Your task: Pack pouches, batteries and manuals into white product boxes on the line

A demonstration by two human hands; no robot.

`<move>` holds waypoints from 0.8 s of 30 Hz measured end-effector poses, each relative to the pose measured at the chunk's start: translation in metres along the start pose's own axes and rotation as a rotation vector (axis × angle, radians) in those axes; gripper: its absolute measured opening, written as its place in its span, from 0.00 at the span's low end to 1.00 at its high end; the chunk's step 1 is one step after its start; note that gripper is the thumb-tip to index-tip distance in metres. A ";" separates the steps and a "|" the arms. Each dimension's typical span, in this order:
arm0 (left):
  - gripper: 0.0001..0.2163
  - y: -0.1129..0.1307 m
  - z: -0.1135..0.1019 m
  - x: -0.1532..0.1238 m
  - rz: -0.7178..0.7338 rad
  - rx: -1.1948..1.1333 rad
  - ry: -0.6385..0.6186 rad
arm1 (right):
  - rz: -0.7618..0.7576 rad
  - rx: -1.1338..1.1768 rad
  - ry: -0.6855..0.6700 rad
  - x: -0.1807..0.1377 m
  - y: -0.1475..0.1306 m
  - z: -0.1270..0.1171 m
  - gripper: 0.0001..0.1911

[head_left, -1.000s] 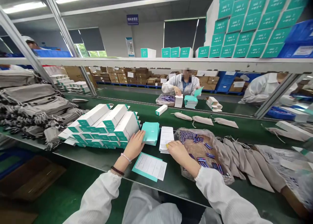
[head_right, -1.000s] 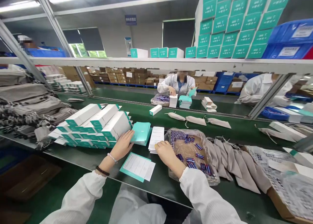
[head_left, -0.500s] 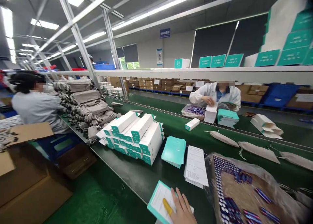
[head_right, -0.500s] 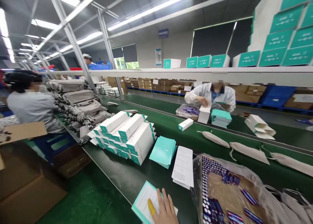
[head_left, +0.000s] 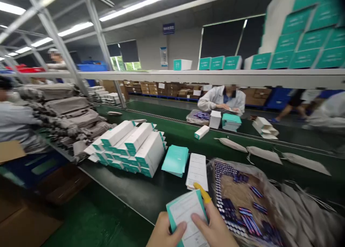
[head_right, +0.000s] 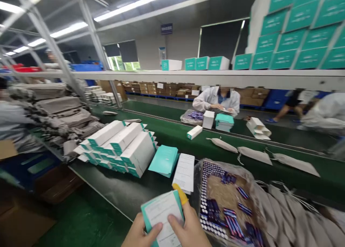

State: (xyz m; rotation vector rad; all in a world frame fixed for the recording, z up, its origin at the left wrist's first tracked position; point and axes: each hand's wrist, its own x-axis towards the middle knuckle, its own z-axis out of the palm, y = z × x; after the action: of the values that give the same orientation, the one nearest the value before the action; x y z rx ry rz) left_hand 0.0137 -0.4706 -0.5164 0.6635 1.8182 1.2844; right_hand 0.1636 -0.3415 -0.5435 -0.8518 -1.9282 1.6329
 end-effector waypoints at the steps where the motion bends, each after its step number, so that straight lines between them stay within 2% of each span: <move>1: 0.24 0.012 0.011 0.008 0.028 -0.071 -0.071 | 0.002 0.120 0.054 -0.001 -0.006 -0.005 0.33; 3: 0.26 0.028 0.038 0.024 0.057 -0.259 -0.186 | -0.030 0.291 0.208 0.000 -0.014 -0.010 0.35; 5: 0.29 0.033 0.064 0.038 0.008 -0.433 -0.246 | -0.051 0.294 0.357 0.002 -0.018 -0.017 0.35; 7: 0.30 0.031 0.084 0.048 -0.049 -0.518 -0.290 | -0.083 0.134 0.460 0.005 -0.019 -0.032 0.34; 9: 0.30 0.028 0.095 0.056 -0.059 -0.503 -0.359 | -0.155 -0.129 0.530 0.007 -0.022 -0.054 0.33; 11: 0.30 0.029 0.098 0.062 -0.051 -0.432 -0.419 | -0.270 -0.425 0.519 0.010 -0.029 -0.079 0.30; 13: 0.29 0.032 0.099 0.067 -0.041 -0.351 -0.457 | -0.361 -0.652 0.418 0.013 -0.037 -0.101 0.24; 16: 0.28 0.038 0.100 0.075 -0.023 -0.267 -0.495 | -0.425 -0.808 0.318 0.020 -0.046 -0.118 0.16; 20: 0.30 0.039 0.105 0.083 -0.059 -0.256 -0.553 | -0.487 -0.813 0.421 0.026 -0.042 -0.115 0.12; 24: 0.29 0.030 0.105 0.088 -0.118 -0.261 -0.620 | -0.466 -0.691 0.579 0.027 -0.025 -0.095 0.13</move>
State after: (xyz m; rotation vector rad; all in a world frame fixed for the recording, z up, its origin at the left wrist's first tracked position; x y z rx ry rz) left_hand 0.0525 -0.3365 -0.5329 0.7000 1.1462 1.0584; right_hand 0.2077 -0.2589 -0.5026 -0.8916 -2.0336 0.3716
